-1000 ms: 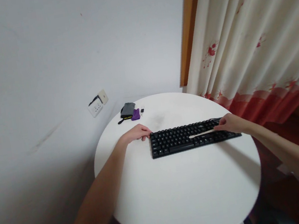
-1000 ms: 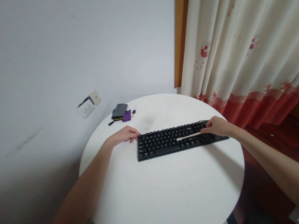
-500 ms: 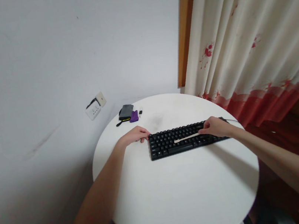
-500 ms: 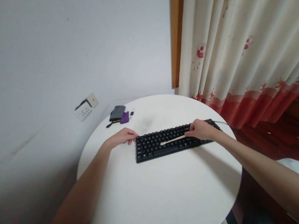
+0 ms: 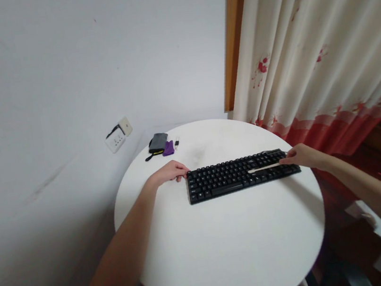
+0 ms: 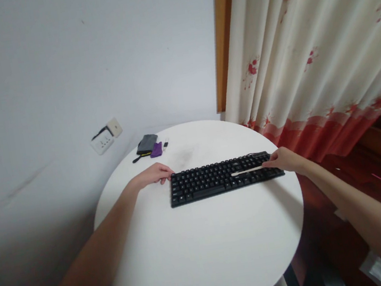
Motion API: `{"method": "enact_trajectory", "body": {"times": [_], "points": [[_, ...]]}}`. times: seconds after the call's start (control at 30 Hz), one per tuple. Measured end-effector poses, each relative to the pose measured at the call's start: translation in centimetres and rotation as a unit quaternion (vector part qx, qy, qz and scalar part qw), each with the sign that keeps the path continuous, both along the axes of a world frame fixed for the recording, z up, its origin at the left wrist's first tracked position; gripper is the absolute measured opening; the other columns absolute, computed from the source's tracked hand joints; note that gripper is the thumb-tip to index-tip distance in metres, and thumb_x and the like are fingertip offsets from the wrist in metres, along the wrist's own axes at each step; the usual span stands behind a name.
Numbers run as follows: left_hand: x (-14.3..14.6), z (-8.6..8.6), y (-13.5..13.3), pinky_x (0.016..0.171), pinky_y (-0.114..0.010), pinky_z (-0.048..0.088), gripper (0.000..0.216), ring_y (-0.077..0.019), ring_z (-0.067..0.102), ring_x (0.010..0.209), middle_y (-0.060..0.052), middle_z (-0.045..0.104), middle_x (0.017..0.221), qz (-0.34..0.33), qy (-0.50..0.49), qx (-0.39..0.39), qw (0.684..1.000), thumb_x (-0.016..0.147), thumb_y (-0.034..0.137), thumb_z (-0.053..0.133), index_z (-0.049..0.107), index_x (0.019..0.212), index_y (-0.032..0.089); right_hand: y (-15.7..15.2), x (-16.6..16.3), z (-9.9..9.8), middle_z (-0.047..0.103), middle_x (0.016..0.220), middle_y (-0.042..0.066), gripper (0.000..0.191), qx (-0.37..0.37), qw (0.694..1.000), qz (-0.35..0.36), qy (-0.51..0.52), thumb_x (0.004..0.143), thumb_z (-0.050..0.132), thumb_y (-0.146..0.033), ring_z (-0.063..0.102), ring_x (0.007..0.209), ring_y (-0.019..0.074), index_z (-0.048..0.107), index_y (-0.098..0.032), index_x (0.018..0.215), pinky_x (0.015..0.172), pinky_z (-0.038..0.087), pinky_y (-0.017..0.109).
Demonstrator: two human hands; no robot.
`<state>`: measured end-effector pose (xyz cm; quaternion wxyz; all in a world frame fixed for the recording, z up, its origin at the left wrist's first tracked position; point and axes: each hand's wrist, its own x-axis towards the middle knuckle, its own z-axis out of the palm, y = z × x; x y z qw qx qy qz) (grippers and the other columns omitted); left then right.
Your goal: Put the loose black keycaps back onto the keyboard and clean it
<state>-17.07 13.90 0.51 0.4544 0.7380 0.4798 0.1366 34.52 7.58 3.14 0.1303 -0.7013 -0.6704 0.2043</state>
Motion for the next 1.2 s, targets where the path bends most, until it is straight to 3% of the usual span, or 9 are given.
{"method": "enact_trajectory", "body": {"times": [0.23, 0.53, 0.8, 0.97, 1.2], "points": [[0.3, 0.4, -0.3, 0.048, -0.022, 0.028, 0.031, -0.0116, 0.053, 0.056, -0.006, 0.069, 0.074, 0.004, -0.001, 0.003, 1.0, 0.072, 0.038, 0.064, 0.076, 0.086, 0.013, 0.1, 1.6, 0.0, 0.054, 0.048, 0.002, 0.059, 0.017, 1.0, -0.021, -0.009, 0.057, 0.071, -0.075, 0.048, 0.051, 0.0143, 0.068, -0.016, 0.054, 0.05, 0.034, 0.029], [0.1, 0.1, -0.1, 0.048, -0.022, 0.028, 0.032, -0.0116, 0.053, 0.055, -0.006, 0.069, 0.073, 0.002, 0.0, 0.003, 1.0, 0.073, 0.039, 0.064, 0.076, 0.087, 0.013, 0.5, -2.4, -0.2, 0.06, 0.053, 0.001, 0.04, 0.035, 0.999, 0.013, -0.03, 0.072, 0.069, -0.056, 0.052, 0.052, 0.014, 0.072, -0.017, 0.063, 0.051, 0.036, 0.027], [0.1, 0.1, -0.1, 0.046, -0.022, 0.025, 0.034, -0.0114, 0.052, 0.054, -0.005, 0.068, 0.071, 0.004, 0.006, 0.0, 1.0, 0.073, 0.041, 0.065, 0.076, 0.088, 0.013, 0.3, -5.7, -0.4, 0.064, 0.056, 0.003, 0.039, 0.063, 0.995, 0.053, -0.052, 0.074, 0.066, -0.056, 0.055, 0.054, 0.0148, 0.071, -0.02, 0.062, 0.052, 0.037, 0.027], [0.0, -0.2, 0.2, 0.047, -0.022, 0.026, 0.034, -0.0115, 0.053, 0.056, -0.007, 0.071, 0.08, 0.003, 0.009, -0.002, 1.0, 0.073, 0.041, 0.064, 0.076, 0.089, 0.014, 0.4, -4.2, -0.5, 0.064, 0.056, 0.003, 0.041, 0.052, 0.997, 0.043, -0.045, 0.072, 0.067, -0.057, 0.055, 0.054, 0.0149, 0.071, -0.018, 0.061, 0.052, 0.038, 0.027], [-0.1, -0.4, 0.4, 0.048, -0.022, 0.029, 0.035, -0.0116, 0.052, 0.056, -0.007, 0.07, 0.078, -0.005, -0.001, 0.003, 1.0, 0.073, 0.041, 0.064, 0.076, 0.089, 0.013, 0.5, 1.4, -0.3, 0.063, 0.055, 0.003, 0.043, 0.038, 0.997, 0.009, -0.067, 0.071, 0.068, -0.058, 0.055, 0.053, 0.0155, 0.07, -0.017, 0.06, 0.053, 0.038, 0.027]]}}
